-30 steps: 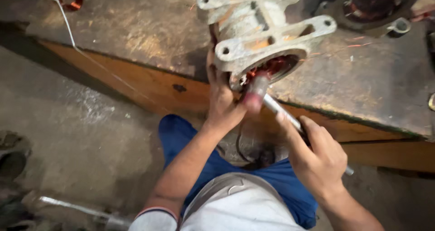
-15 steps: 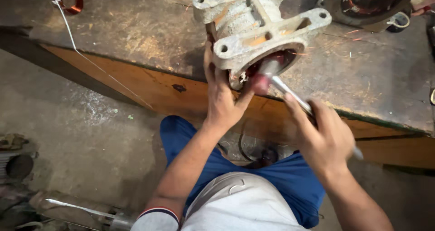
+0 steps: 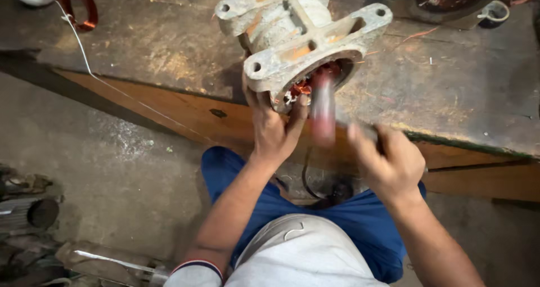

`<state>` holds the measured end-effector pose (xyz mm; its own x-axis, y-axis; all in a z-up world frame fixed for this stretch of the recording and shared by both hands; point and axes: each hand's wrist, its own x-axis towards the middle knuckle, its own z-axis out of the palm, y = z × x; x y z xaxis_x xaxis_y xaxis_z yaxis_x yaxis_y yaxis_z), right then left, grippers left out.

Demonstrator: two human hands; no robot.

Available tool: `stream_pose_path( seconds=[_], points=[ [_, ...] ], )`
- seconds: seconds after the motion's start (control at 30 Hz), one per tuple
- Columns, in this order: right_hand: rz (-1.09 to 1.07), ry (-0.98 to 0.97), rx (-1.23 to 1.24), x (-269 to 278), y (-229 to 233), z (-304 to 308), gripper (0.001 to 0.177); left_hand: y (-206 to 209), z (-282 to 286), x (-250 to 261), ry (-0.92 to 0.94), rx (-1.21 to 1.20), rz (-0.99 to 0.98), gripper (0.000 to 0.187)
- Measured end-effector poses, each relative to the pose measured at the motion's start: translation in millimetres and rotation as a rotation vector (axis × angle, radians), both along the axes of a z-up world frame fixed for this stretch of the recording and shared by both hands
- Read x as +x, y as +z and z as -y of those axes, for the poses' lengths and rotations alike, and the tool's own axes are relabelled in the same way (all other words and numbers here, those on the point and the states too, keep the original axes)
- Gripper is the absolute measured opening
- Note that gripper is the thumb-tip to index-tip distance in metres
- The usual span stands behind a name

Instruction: The person winds copper wire into the slots of a motor housing, secures the coils with white string, and uses a hammer to tap the windings into place. The person also uses scissors to cut the string and adjusts the wire placement by hand.

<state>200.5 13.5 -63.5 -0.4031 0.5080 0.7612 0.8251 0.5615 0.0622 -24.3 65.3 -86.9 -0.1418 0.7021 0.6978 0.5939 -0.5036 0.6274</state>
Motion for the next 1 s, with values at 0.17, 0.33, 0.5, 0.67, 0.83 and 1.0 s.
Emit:
stream_pose_path(
  seconds=[0.17,0.33,0.5,0.67,0.83,1.0],
  points=[
    [-0.816,0.208,-0.497,-13,-11,10,0.040,0,-2,1,-0.001,0.032,-0.027,0.060],
    [-0.572,0.078,-0.327,-41,-34,5,0.036,-5,1,-3,-0.059,0.007,-0.055,0.062],
    [-1.166,0.310,-0.790,-50,-34,13,0.043,-6,0,-7,-0.037,0.000,-0.169,0.062],
    [-1.042,0.317,-0.691,-60,-39,7,0.045,-5,2,-3,-0.044,-0.036,-0.145,0.062],
    [-1.138,0.330,-0.687,-56,-44,2,0.042,-3,3,-3,-0.052,-0.036,-0.074,0.059],
    [-0.897,0.163,-0.791,-57,-48,3,0.045,4,0,-2,-0.039,-0.017,-0.103,0.055]
  ],
)
